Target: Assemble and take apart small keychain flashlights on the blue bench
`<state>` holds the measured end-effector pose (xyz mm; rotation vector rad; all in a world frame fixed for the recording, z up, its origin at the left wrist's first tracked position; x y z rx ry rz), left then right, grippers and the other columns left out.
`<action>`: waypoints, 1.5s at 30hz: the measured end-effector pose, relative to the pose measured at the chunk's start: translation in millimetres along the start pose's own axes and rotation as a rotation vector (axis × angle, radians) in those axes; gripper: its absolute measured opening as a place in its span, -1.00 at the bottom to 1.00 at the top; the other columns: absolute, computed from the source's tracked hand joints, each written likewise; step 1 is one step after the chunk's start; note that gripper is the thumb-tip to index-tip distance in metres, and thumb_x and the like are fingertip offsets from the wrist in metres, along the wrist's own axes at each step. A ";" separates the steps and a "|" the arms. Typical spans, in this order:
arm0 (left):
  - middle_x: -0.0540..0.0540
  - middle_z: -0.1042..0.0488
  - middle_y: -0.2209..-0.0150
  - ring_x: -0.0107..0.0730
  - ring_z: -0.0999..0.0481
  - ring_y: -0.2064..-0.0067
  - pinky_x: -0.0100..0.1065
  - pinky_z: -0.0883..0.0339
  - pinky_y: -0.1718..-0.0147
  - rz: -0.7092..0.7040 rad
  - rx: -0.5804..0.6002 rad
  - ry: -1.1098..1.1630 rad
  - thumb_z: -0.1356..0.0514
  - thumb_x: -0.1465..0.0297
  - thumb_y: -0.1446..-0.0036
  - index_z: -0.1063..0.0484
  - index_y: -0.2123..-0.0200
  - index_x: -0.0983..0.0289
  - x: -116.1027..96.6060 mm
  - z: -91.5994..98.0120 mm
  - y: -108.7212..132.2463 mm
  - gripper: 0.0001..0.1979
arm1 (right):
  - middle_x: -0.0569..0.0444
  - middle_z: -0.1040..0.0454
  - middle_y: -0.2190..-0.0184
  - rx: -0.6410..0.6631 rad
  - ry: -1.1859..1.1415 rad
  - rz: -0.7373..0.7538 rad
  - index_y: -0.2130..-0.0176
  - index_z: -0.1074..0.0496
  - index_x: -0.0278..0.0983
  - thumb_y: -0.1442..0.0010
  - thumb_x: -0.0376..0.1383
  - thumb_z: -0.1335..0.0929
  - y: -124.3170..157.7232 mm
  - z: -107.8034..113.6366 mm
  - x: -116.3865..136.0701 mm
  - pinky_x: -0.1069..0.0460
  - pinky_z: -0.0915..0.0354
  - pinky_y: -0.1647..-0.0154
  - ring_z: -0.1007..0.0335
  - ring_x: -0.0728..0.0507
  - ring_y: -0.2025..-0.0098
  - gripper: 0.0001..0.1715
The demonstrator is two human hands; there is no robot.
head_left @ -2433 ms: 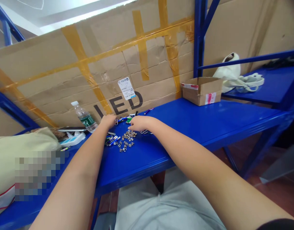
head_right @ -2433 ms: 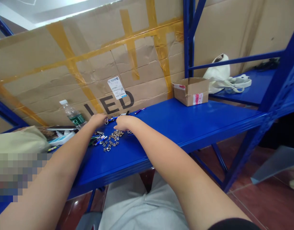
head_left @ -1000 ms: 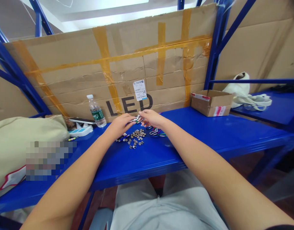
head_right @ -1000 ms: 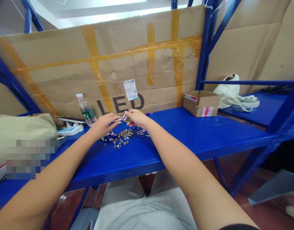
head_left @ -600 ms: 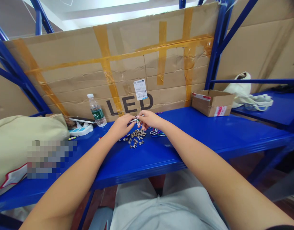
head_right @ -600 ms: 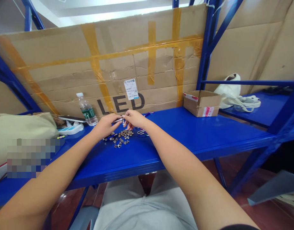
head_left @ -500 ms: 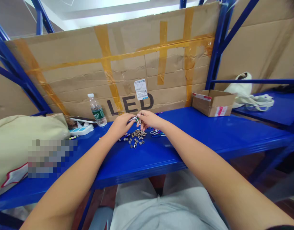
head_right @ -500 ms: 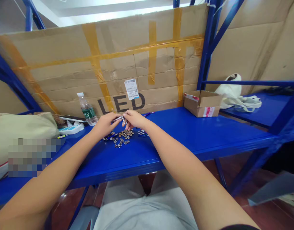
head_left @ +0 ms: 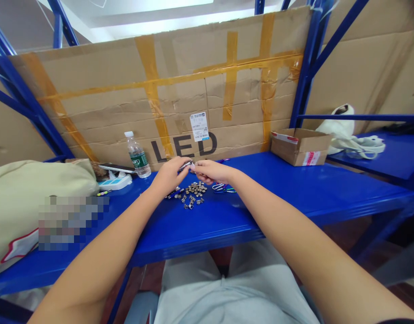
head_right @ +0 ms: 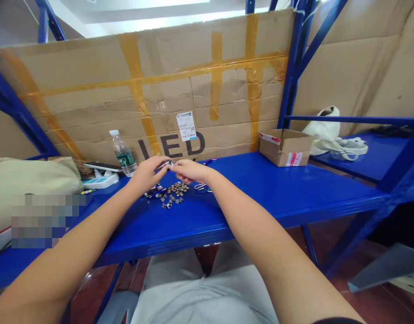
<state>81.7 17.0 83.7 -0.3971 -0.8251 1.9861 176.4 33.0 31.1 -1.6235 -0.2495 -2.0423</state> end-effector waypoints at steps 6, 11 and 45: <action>0.15 -0.51 0.12 -0.29 -0.49 0.10 -0.28 -0.34 0.10 -0.015 -0.085 0.016 -0.06 0.38 -0.22 -0.38 0.05 0.28 1.0 7.7 1.7 -0.75 | 0.32 0.04 0.78 0.130 -0.195 -0.043 0.53 -0.02 -0.23 -0.33 -0.19 -0.12 5.8 -11.9 7.8 0.18 0.21 0.76 0.26 0.11 0.75 -0.60; 0.16 -0.52 0.10 -0.28 -0.50 0.08 -0.27 -0.36 0.08 -0.047 -0.098 0.020 -0.06 0.39 -0.23 -0.39 0.03 0.30 -1.5 6.5 2.8 -0.73 | 0.32 -0.01 0.80 -0.006 -0.072 0.011 0.47 -0.08 -0.23 -0.31 -0.24 -0.11 2.1 -3.2 8.7 0.17 0.19 0.76 0.21 0.08 0.76 -0.69; 0.14 -0.57 0.20 -0.31 -0.56 0.21 -0.25 -0.44 0.16 0.290 -0.191 0.452 -0.17 0.33 -0.11 -0.43 0.15 0.30 7.6 -5.6 3.8 -0.76 | 0.21 -0.17 0.66 -0.578 0.220 0.243 0.54 -0.08 -0.23 -0.25 -0.35 -0.11 3.5 17.7 22.1 0.13 -0.05 0.53 -0.10 0.02 0.58 -0.68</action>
Point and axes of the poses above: each hand's wrist, its own y-axis away from the middle knuckle, its own z-axis out of the back of the hand, x = y × z, the point moved 8 cm from there along -y, towards the middle knuckle
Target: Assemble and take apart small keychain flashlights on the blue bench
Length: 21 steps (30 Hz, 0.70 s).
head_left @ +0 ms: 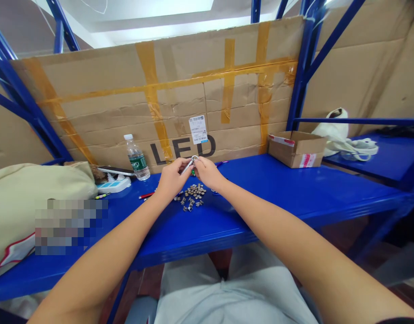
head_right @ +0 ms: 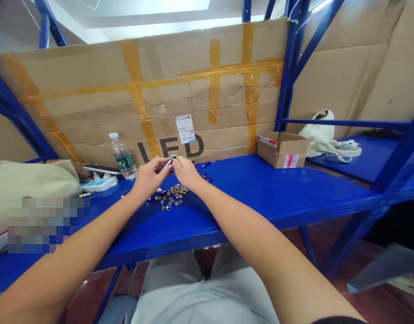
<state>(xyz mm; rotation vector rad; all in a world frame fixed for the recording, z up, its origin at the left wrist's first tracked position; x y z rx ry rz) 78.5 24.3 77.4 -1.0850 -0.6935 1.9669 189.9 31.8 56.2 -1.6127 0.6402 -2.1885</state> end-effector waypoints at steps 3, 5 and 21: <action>0.16 -0.57 0.21 -0.33 -0.56 0.25 -0.27 -0.46 0.21 0.034 0.058 0.132 -0.18 0.29 -0.10 -0.42 0.16 0.33 4.4 0.0 -2.2 -0.72 | 0.23 -0.11 0.72 0.079 -0.100 -0.041 0.56 -0.07 -0.23 -0.25 -0.36 -0.08 -0.4 -4.6 -2.2 0.13 -0.03 0.60 -0.03 0.04 0.65 -0.65; 0.15 -0.57 0.23 -0.35 -0.56 0.29 -0.29 -0.46 0.25 0.027 0.121 0.122 -0.18 0.29 -0.10 -0.43 0.16 0.34 4.7 1.6 -3.5 -0.72 | 0.24 -0.06 0.75 0.156 -0.159 -0.074 0.58 -0.06 -0.22 -0.24 -0.37 -0.07 0.6 -9.2 -3.5 0.13 0.01 0.65 0.04 0.04 0.69 -0.64; 0.13 -0.54 0.11 -0.27 -0.53 0.09 -0.23 -0.40 0.05 -0.031 0.158 0.026 -0.16 0.25 -0.14 -0.44 0.08 0.26 -4.9 -9.0 1.3 -0.68 | 0.09 -0.26 0.63 -0.006 0.364 -0.136 0.56 -0.16 -0.23 -0.24 -0.24 -0.15 -20.3 38.2 -24.7 0.07 -0.13 0.42 -0.23 -0.08 0.45 -0.65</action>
Point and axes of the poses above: each hand's wrist, its own y-axis away from the middle knuckle, its own z-axis out of the back of the hand, x = y × z, the point moved 8 cm from there along -y, towards the middle knuckle
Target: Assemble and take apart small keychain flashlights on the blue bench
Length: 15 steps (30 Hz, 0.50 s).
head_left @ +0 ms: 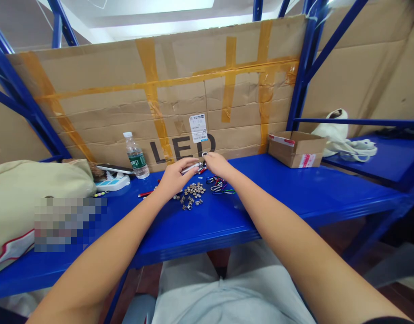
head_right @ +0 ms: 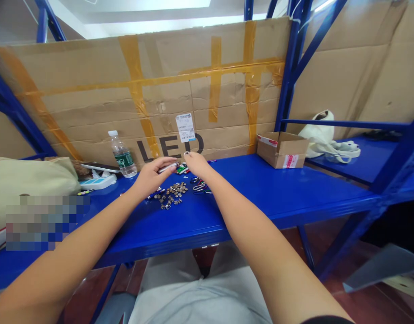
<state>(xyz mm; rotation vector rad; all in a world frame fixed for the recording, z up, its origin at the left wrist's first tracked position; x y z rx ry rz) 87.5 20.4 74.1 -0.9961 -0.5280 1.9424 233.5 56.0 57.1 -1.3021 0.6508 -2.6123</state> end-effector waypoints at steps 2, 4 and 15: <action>0.10 -0.55 0.13 -0.28 -0.53 0.11 -0.25 -0.40 0.07 -0.021 0.044 -0.101 -0.15 0.26 -0.15 -0.46 0.11 0.24 3.1 -0.3 0.4 -0.72 | 0.03 -0.31 0.61 0.148 0.224 -0.061 0.62 -0.19 -0.24 -0.13 -0.26 -0.28 -2.1 -2.2 -16.0 0.04 -0.14 0.39 -0.28 -0.13 0.41 -0.68; 0.08 -0.56 0.14 -0.29 -0.54 0.13 -0.27 -0.40 0.10 -0.042 0.114 -0.192 -0.14 0.28 -0.15 -0.47 0.14 0.22 6.6 -3.2 1.4 -0.76 | -0.04 -0.37 0.58 0.245 0.373 -0.140 0.64 -0.22 -0.24 -0.02 -0.27 -0.36 -0.9 -1.1 -32.9 0.02 -0.16 0.36 -0.33 -0.17 0.37 -0.69; 0.07 -0.56 0.17 -0.29 -0.55 0.16 -0.31 -0.40 0.19 -0.092 0.094 -0.320 -0.15 0.32 -0.14 -0.44 0.15 0.22 5.0 -11.6 2.8 -0.79 | 0.10 -0.18 0.77 0.322 -0.004 -0.168 0.65 -0.20 -0.26 -0.32 0.00 -0.05 15.5 -27.4 -10.7 0.06 -0.05 0.59 -0.08 -0.02 0.70 -0.34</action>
Point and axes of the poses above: each hand's wrist, its own y-axis away from the middle knuckle, its own z-axis out of the back of the hand, x = y × z, the point moved 8 cm from there along -y, towards the middle knuckle
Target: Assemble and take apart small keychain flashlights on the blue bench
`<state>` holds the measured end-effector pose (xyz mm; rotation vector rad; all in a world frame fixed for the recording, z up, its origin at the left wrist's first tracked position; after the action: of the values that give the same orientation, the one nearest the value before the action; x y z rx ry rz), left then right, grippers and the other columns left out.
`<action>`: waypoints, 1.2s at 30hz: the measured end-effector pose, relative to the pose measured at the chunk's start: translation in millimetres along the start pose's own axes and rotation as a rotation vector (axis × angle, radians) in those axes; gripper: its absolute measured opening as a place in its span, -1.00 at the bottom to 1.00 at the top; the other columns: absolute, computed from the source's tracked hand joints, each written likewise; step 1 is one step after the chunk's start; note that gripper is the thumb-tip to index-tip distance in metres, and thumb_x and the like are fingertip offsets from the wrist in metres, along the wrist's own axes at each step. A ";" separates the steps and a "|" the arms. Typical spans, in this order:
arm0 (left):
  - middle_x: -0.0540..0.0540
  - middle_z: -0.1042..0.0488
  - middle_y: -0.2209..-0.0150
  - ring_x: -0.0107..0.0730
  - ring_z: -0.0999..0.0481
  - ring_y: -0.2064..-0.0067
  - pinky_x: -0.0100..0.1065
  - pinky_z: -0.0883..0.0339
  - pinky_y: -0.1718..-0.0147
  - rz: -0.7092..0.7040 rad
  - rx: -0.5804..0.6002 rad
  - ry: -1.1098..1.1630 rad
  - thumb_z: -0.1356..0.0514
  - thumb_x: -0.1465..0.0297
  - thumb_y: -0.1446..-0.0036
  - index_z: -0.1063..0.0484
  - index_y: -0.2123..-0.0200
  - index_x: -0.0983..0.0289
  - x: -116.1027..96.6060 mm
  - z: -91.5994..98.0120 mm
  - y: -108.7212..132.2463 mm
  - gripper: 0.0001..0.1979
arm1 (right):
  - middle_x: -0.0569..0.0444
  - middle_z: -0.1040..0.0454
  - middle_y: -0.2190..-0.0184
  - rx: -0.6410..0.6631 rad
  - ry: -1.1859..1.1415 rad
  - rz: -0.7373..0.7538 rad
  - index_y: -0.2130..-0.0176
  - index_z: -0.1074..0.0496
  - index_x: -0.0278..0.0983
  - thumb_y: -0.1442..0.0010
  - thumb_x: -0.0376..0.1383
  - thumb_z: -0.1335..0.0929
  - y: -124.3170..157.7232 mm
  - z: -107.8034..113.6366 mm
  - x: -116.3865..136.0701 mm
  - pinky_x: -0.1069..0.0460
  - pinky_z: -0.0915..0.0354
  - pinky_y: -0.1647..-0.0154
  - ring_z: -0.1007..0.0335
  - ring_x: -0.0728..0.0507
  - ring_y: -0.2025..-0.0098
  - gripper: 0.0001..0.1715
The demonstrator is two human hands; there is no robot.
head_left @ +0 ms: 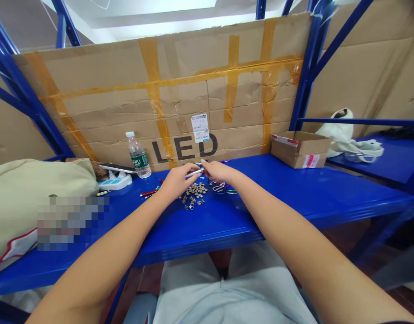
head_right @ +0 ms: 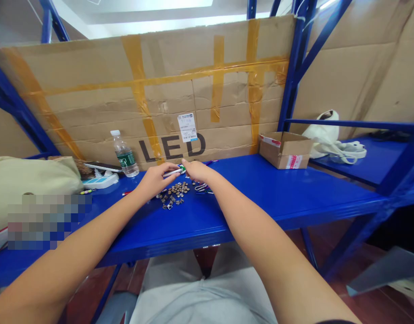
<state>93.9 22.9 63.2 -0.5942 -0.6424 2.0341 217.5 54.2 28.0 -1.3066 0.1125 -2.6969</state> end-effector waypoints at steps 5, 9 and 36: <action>0.09 -0.57 0.21 -0.27 -0.55 0.19 -0.30 -0.39 0.19 -0.010 -0.066 0.013 -0.14 0.34 -0.16 -0.46 0.20 0.23 -0.1 0.9 0.8 -0.83 | 0.16 -0.12 0.78 -0.128 -0.142 0.154 0.66 -0.15 -0.25 -0.35 -0.16 -0.08 -3.8 -11.5 14.1 0.08 0.01 0.57 -0.02 0.01 0.69 -0.42; 0.08 -0.57 0.26 -0.27 -0.54 0.23 -0.30 -0.36 0.22 0.066 -0.085 0.076 -0.14 0.33 -0.14 -0.46 0.23 0.24 -0.3 2.1 -0.3 -0.84 | 0.16 -0.14 0.74 -0.189 -0.098 0.194 0.67 -0.11 -0.25 -0.33 -0.26 -0.06 -4.7 -8.7 15.9 0.08 -0.01 0.51 -0.08 -0.01 0.62 -0.44; 0.11 -0.55 0.12 -0.20 -0.49 0.11 -0.31 -0.28 0.12 0.177 0.478 -0.213 -0.07 0.31 -0.12 -0.49 0.14 0.26 66.6 -6.4 8.7 -0.70 | -0.17 -0.52 0.16 0.077 0.727 0.219 0.20 -0.50 -0.36 -0.29 -0.15 -0.10 3.7 -30.2 16.0 -0.02 -0.25 0.14 -0.42 -0.24 0.14 -0.48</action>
<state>60.4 77.4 42.0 -0.1568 -0.2077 2.3307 184.3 48.1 21.3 -0.2239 0.2075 -2.7930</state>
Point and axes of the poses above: each hand's wrist, its own y-axis away from the middle knuckle, its own z-axis out of the back of the hand, x = y × z, the point moved 8 cm from there along -y, towards the middle knuckle
